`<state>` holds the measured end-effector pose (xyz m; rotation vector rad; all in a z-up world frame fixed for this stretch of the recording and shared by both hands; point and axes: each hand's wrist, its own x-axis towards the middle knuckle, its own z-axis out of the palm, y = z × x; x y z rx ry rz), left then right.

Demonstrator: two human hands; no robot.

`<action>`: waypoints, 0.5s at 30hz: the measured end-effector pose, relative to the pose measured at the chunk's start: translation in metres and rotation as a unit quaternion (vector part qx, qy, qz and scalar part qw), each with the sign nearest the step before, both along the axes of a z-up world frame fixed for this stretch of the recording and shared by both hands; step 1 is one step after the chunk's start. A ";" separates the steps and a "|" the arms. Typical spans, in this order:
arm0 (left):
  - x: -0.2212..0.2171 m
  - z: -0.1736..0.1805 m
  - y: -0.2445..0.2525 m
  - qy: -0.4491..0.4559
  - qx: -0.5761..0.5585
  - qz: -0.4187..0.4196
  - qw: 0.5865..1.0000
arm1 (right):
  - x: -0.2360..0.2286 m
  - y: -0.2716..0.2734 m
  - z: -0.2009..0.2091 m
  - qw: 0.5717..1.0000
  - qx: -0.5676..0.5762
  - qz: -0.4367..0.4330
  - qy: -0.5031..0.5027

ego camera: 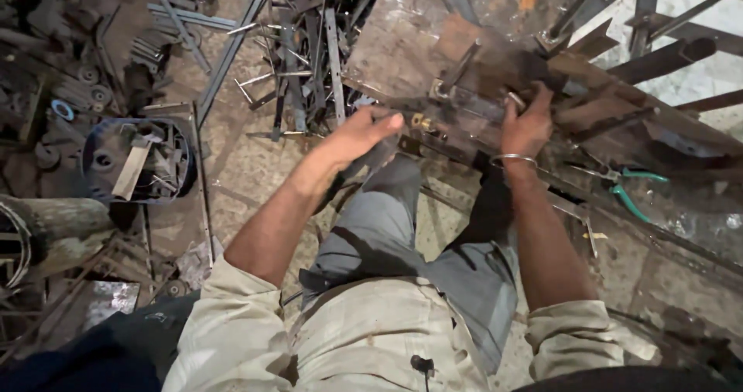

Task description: Connecting metal pieces using a welding torch and pliers to assemble a frame.

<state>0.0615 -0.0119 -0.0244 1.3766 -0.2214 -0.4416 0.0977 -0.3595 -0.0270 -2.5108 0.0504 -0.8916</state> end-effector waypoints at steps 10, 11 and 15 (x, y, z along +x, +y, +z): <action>-0.044 0.065 0.001 -0.079 0.062 0.092 0.991 | -0.025 0.004 0.012 0.966 -0.252 -0.049 0.016; -0.046 0.068 0.003 -0.080 0.061 0.089 0.991 | -0.028 0.004 0.016 0.966 -0.253 -0.052 0.015; -0.050 0.075 0.007 -0.094 0.065 0.095 0.989 | -0.045 -0.006 0.027 0.973 -0.225 -0.040 -0.022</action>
